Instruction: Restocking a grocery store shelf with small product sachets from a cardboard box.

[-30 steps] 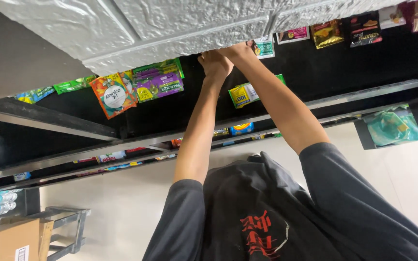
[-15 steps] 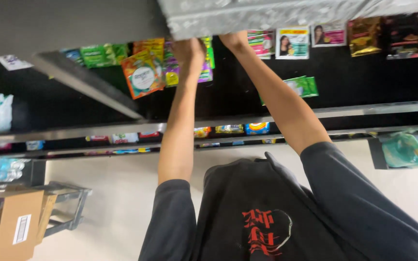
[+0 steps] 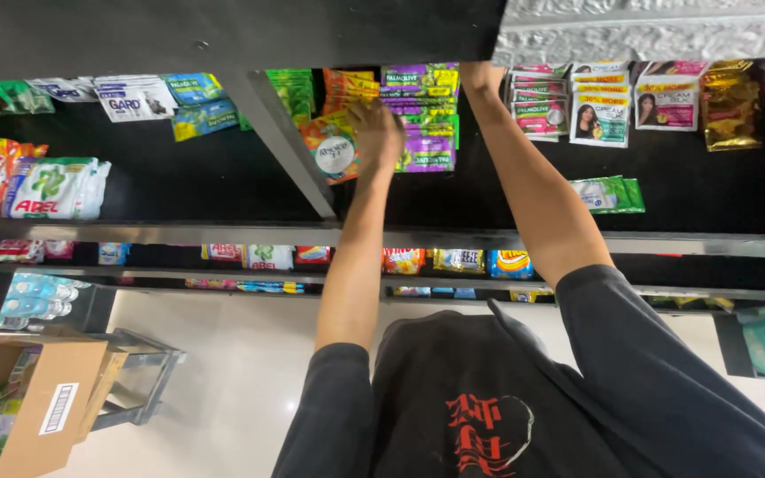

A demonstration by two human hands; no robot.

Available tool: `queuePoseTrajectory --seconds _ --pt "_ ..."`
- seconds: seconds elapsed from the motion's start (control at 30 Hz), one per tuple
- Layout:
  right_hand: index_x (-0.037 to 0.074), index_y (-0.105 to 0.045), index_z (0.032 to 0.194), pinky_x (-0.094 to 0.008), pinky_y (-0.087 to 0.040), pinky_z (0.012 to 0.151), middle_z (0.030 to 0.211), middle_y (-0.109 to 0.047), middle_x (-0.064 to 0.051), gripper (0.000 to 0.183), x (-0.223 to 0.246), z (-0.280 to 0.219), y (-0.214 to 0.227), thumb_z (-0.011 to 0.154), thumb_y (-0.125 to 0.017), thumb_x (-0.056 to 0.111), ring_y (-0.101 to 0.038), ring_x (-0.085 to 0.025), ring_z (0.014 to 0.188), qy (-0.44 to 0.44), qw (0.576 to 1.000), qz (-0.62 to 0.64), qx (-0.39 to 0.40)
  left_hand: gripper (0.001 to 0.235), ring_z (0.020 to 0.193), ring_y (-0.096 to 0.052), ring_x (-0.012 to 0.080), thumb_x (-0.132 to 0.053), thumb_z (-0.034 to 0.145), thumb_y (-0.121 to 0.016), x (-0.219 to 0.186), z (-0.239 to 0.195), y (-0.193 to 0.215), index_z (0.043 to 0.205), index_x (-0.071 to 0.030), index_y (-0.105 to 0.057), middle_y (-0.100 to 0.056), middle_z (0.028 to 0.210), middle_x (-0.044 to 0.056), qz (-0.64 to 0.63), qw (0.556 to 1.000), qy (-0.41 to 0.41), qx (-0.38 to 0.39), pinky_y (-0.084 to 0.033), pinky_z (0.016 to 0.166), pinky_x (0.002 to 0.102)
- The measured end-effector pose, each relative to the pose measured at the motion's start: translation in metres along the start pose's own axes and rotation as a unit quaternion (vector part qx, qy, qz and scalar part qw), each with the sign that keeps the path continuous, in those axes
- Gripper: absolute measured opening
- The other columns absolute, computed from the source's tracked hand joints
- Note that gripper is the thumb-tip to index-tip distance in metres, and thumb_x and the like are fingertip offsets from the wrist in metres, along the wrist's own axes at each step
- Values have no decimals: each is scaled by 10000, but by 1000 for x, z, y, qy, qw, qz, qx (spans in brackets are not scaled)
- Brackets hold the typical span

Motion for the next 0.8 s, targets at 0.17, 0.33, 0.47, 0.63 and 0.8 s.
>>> queuePoseTrajectory --seconds 0.17,0.33,0.47,0.63,0.8 --pt "33 -615 1328 -388 -548 1008 1309 -700 -113 407 -56 -1 -21 1051 -578 329 -653 -295 1188 -73 977 201 18 710 1199 -511 479 -485 891 -734 -26 5 20 1242 116 -592 -589 1266 280 60 992 20 105 -420 1007 649" --pt "81 -599 1360 -386 -545 996 1320 -682 -83 411 -129 13 -38 1077 -569 377 -641 -272 1189 -62 995 51 65 754 1190 -492 478 -528 885 -690 -33 2 -8 1261 117 -580 -570 1316 245 80 986 19 143 -436 931 631" --pt "34 -439 1366 -322 -442 1023 1288 -525 -93 375 -222 26 -76 1046 -423 230 -508 -230 1171 -129 699 700 72 780 1218 -486 480 -548 925 -653 -54 9 -5 1325 108 -515 -536 1368 284 58 991 -5 121 -446 957 607" --pt "78 -578 1310 -389 -573 954 1208 -660 -91 365 -242 29 -78 1057 -517 334 -649 -249 1107 -138 633 759 68 936 1273 -431 461 -619 891 -629 -76 19 -11 1390 125 -356 -442 1391 334 64 975 57 207 -424 1020 564" --pt "112 -615 1264 -355 -585 854 1146 -681 -46 311 -205 25 -75 1068 -538 340 -668 -193 1025 -105 641 740 172 946 1472 -357 418 -572 902 -687 -90 22 65 1564 -50 -257 -323 1584 280 -63 929 195 307 -447 1092 585"
Point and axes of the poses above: each hand's wrist, its own z-axis towards the middle knuckle, its own y-axis out of the back of the hand, x = y × z, the point moved 2 cm from there along z, towards the middle knuckle
